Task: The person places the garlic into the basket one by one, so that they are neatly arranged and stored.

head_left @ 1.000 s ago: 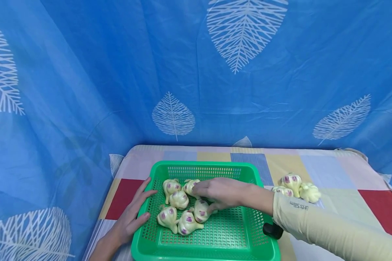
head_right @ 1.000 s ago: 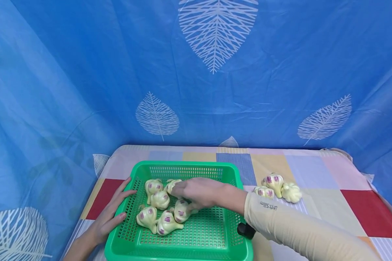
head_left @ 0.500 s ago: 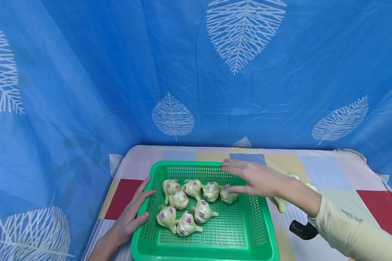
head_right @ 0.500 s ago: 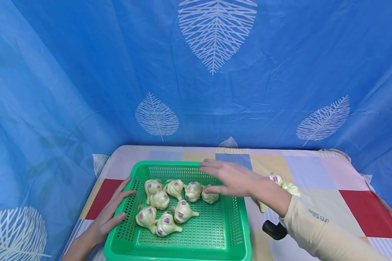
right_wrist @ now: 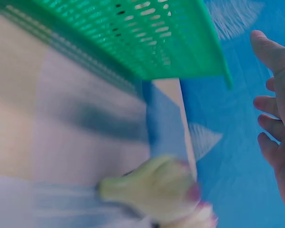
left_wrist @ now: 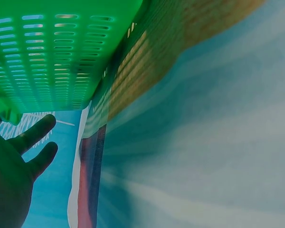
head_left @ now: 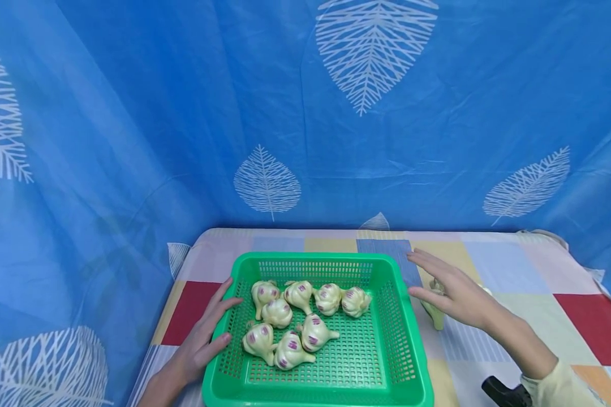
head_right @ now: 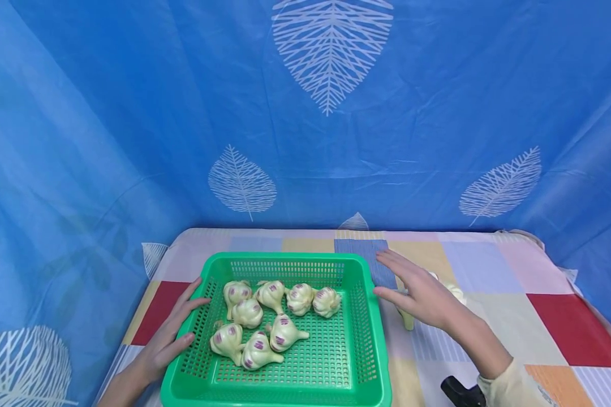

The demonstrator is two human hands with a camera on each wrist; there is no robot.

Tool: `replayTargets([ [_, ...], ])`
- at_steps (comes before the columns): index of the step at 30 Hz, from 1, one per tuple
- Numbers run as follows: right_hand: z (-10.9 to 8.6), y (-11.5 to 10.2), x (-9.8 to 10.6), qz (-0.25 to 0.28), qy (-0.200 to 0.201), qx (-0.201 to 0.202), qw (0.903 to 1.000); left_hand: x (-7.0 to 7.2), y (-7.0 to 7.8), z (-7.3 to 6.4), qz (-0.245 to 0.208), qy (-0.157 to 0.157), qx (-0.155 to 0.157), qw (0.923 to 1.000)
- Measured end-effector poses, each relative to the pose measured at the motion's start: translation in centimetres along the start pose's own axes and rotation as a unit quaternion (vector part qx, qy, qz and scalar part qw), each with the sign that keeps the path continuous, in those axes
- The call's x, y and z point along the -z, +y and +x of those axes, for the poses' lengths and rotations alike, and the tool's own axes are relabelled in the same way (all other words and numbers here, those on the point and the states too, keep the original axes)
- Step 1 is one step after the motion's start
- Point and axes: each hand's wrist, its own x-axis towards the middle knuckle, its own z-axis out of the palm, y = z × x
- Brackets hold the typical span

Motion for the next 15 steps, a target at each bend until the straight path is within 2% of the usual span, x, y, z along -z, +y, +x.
replayTargets([
  [3,-2.1,1.2,-0.6,0.033,0.044,-0.040,0.9977,0.0,0.0,0.0,0.002,0.001,-0.004,1.0000],
  [6,-4.5,2.3,-1.2,0.061,0.097,-0.082,0.9900,0.0,-0.1,0.0,-0.001,0.002,-0.006,1.0000],
  [11,-8.3,4.1,-2.3,0.094,0.193,-0.129,0.9680,-0.1,-0.1,0.0,-0.008,0.000,-0.002,1.0000],
  [15,-11.0,5.7,-3.5,0.129,0.260,-0.153,0.9446,-0.1,-0.1,0.1,-0.005,-0.001,0.002,1.0000],
])
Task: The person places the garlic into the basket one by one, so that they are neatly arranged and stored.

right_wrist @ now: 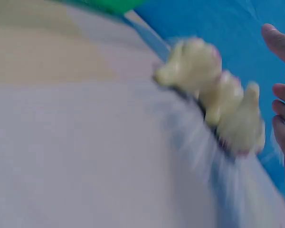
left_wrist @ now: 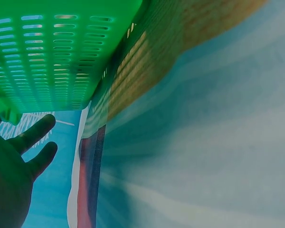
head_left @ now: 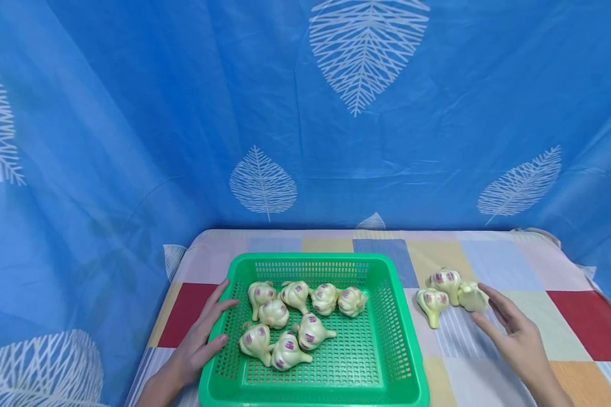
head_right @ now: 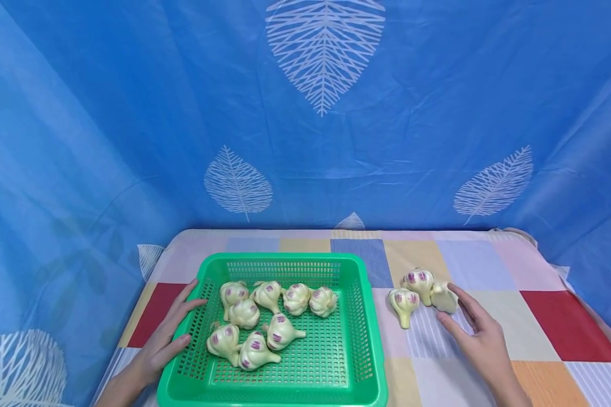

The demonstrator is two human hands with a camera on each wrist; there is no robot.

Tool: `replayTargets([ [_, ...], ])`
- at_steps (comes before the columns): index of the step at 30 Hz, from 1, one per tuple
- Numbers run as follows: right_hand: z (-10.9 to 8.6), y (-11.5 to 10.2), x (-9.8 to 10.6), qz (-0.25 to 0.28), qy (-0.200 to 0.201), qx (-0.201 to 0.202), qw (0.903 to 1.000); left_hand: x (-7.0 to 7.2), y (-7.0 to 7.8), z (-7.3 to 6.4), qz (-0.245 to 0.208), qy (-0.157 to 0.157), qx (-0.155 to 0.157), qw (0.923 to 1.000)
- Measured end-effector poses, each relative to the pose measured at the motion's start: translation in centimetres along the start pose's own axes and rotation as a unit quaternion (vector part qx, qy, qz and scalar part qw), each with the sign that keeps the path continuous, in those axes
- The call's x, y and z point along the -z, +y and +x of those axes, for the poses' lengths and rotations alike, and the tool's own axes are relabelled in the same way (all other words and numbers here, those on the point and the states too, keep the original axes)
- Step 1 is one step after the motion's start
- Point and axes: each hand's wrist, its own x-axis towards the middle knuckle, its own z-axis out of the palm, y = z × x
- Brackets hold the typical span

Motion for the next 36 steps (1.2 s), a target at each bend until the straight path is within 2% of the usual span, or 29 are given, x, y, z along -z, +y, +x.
replayTargets([
  [4,-1.8,2.1,0.2,0.008,0.042,-0.047,0.9980,0.0,0.0,-0.1,0.004,0.004,0.005,1.0000],
  [7,-2.7,3.3,0.3,-0.001,0.060,-0.114,0.9916,-0.1,0.0,0.0,0.006,0.005,0.003,1.0000],
  [11,-3.0,4.6,0.5,-0.003,0.059,-0.208,0.9764,-0.1,0.0,-0.1,0.008,0.006,0.000,0.9999],
  [13,-2.8,5.0,0.7,-0.001,0.046,-0.231,0.9718,-0.1,0.0,-0.1,0.008,0.006,0.001,1.0000],
  [17,-2.2,5.2,0.9,0.004,0.020,-0.237,0.9713,-0.1,0.1,-0.1,0.002,0.006,0.004,1.0000],
  [23,-1.2,5.2,0.7,0.010,0.006,-0.221,0.9751,-0.1,0.1,0.0,0.000,0.005,0.004,1.0000],
  [36,1.6,5.6,-0.2,0.041,-0.020,-0.140,0.9891,0.1,0.1,0.1,-0.002,0.005,-0.022,0.9997],
])
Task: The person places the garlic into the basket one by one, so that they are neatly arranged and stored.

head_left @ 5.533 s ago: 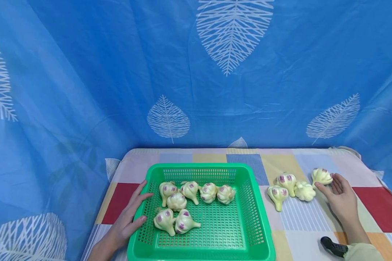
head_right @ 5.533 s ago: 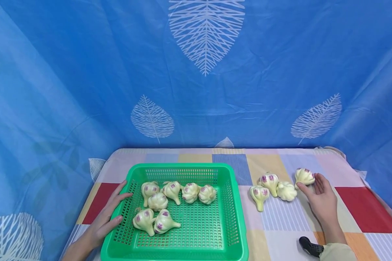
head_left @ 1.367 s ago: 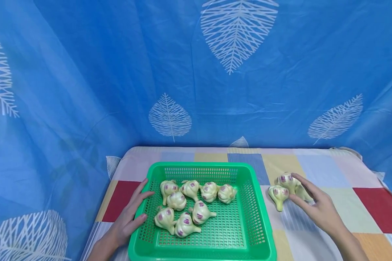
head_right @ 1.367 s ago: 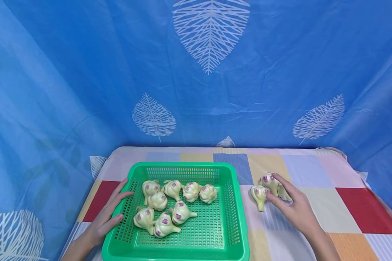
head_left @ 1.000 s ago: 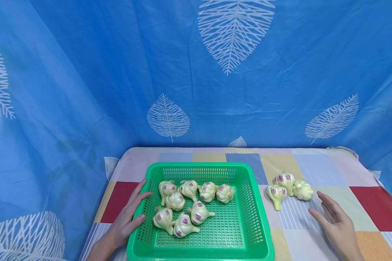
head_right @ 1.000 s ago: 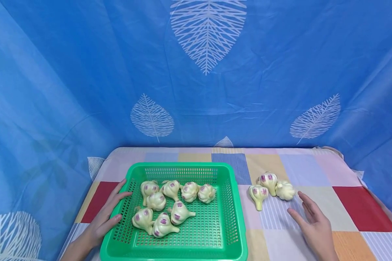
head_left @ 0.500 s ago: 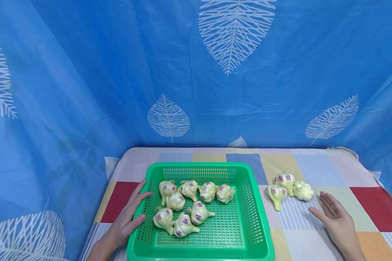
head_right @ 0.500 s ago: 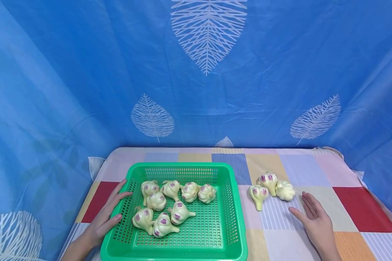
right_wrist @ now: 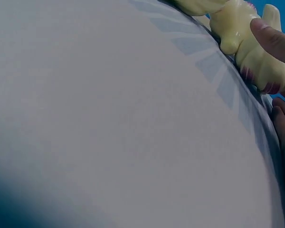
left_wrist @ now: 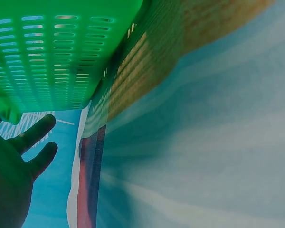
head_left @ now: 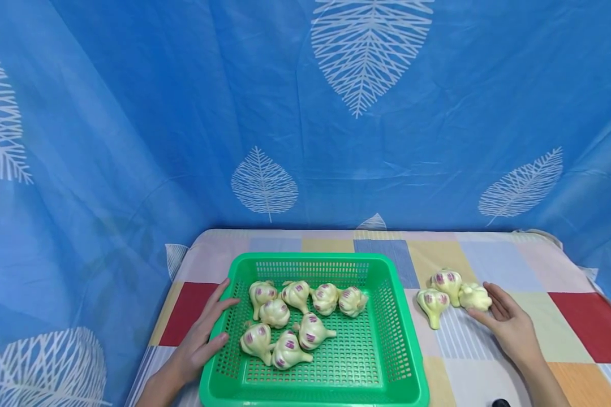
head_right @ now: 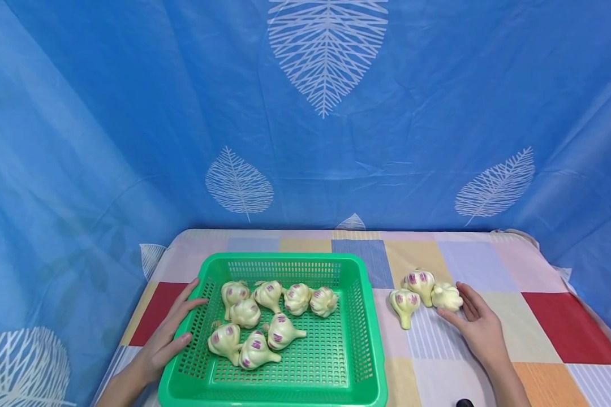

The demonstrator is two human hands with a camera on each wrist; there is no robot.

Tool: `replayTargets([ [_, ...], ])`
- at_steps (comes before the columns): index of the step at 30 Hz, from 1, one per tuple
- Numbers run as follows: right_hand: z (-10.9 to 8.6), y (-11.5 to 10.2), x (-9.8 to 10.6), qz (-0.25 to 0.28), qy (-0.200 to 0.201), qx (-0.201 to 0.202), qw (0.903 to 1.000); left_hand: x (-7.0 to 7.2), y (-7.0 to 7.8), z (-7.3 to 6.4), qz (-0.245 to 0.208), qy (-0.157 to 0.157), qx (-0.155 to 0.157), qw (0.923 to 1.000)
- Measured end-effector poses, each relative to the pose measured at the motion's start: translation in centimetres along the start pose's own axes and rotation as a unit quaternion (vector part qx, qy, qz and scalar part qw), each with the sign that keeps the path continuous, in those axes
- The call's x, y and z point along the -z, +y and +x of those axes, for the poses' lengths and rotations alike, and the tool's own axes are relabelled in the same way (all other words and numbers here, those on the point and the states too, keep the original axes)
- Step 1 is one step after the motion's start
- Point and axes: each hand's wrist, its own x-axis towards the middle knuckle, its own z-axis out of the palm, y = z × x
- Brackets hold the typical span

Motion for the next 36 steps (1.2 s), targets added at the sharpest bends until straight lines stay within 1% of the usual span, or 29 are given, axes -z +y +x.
replayTargets([
  [3,0.4,-0.1,-0.3,-0.014,0.004,0.000,0.9999,0.0,-0.1,0.0,0.001,-0.001,-0.001,1.0000],
  [5,0.6,-0.2,-0.5,-0.026,0.012,-0.013,0.9995,0.1,-0.1,0.0,0.002,0.000,-0.002,1.0000],
  [9,0.7,-0.4,-0.5,-0.037,0.033,-0.052,0.9974,0.0,-0.1,0.0,0.000,-0.001,-0.001,1.0000],
  [12,0.6,-0.4,-0.3,-0.030,0.042,-0.065,0.9966,-0.1,0.0,0.0,-0.004,-0.002,0.002,1.0000],
  [17,0.0,-0.7,0.6,0.002,0.050,-0.081,0.9955,-0.1,0.0,-0.1,0.001,-0.001,0.006,1.0000],
  [19,-0.2,-1.2,0.9,0.040,0.052,-0.092,0.9937,-0.1,-0.1,-0.1,0.005,0.000,0.007,1.0000],
  [20,-0.3,-1.5,1.0,0.049,0.052,-0.090,0.9934,-0.1,-0.1,-0.2,0.007,0.001,0.008,0.9999],
  [24,-0.6,-3.7,1.6,0.051,0.039,-0.060,0.9962,-0.1,-0.2,-0.2,0.008,0.003,0.005,0.9999],
  [26,-0.7,-5.1,1.9,0.026,0.027,-0.026,0.9990,-0.1,-0.2,-0.2,0.006,0.003,0.004,1.0000],
  [28,-0.9,-6.5,2.1,0.021,0.013,0.000,0.9997,-0.1,-0.2,-0.2,0.003,0.002,0.005,1.0000],
  [33,-1.5,-10.1,1.8,0.024,-0.032,0.044,0.9982,-0.1,-0.2,-0.1,0.001,0.003,0.005,1.0000],
  [36,-1.9,-12.2,1.2,0.026,-0.069,0.061,0.9954,-0.1,-0.2,-0.1,0.001,0.003,0.006,1.0000],
])
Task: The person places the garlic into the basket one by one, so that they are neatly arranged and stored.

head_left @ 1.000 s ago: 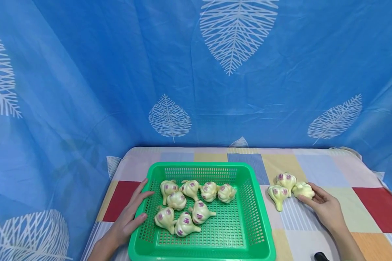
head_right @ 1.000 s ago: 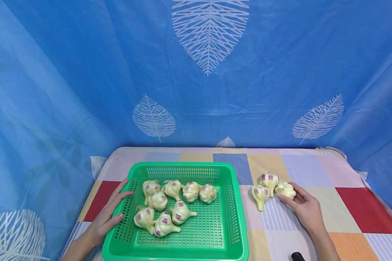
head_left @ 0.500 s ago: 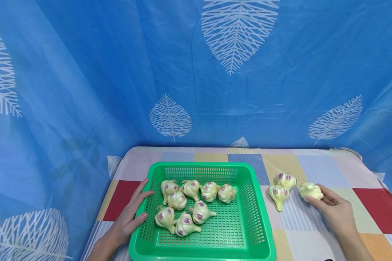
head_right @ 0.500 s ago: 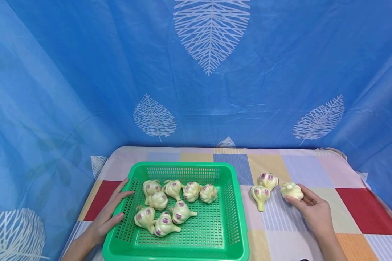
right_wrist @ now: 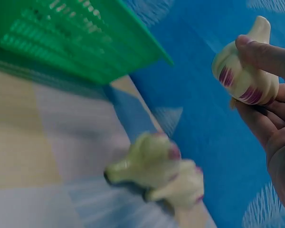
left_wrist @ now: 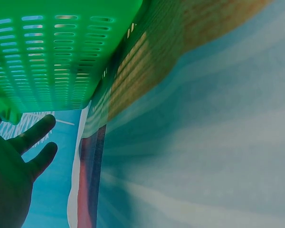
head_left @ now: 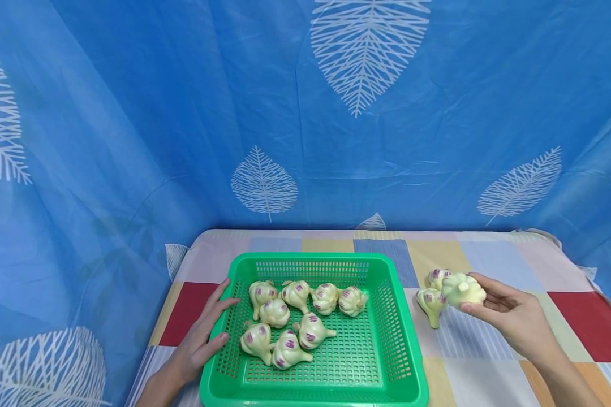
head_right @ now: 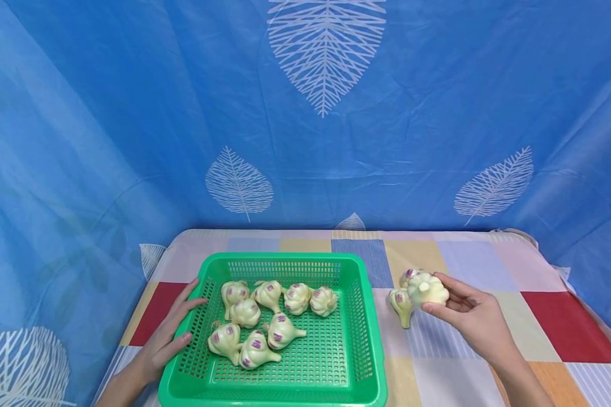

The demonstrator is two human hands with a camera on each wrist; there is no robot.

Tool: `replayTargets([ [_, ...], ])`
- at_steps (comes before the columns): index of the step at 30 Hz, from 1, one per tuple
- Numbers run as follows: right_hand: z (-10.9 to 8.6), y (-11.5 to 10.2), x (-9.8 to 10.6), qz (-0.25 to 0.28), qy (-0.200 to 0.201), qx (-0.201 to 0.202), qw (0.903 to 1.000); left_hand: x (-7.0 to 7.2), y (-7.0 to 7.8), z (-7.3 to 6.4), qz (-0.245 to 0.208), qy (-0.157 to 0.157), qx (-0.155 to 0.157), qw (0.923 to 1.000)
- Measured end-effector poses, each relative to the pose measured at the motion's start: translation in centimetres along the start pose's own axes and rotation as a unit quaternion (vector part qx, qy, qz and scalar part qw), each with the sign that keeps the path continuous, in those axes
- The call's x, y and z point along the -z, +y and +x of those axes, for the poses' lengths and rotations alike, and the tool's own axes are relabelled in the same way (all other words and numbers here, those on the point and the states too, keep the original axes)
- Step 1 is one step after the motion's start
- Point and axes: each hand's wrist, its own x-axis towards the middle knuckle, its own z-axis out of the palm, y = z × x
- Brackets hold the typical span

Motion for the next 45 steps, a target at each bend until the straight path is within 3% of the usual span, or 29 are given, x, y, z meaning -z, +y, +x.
replayTargets([
  [5,0.2,-2.9,-2.0,0.013,-0.071,0.022,0.9971,0.0,0.0,0.1,0.003,-0.001,-0.002,1.0000],
  [10,1.1,-4.7,-4.7,0.040,-0.153,0.050,0.9862,0.1,0.0,0.0,0.009,0.000,-0.005,0.9999],
  [15,2.4,-6.2,-7.5,0.075,-0.253,0.047,0.9634,0.0,0.0,-0.1,0.002,-0.003,0.001,1.0000],
  [21,3.9,-7.8,-11.1,0.027,-0.347,0.059,0.9357,0.0,0.0,-0.2,-0.006,-0.004,0.004,1.0000],
  [25,4.5,-8.0,-13.2,-0.010,-0.389,0.073,0.9185,0.0,0.1,-0.1,0.008,-0.003,0.011,0.9999],
  [33,4.5,-7.3,-16.4,-0.081,-0.439,0.108,0.8880,0.1,0.2,-0.1,0.010,-0.003,0.011,0.9999],
  [41,4.7,-6.7,-18.1,-0.162,-0.408,0.125,0.8898,0.1,0.1,-0.1,0.005,-0.004,0.015,0.9999],
  [45,4.9,-6.3,-18.7,-0.185,-0.393,0.154,0.8873,0.1,0.1,-0.1,0.004,-0.002,0.018,0.9998],
])
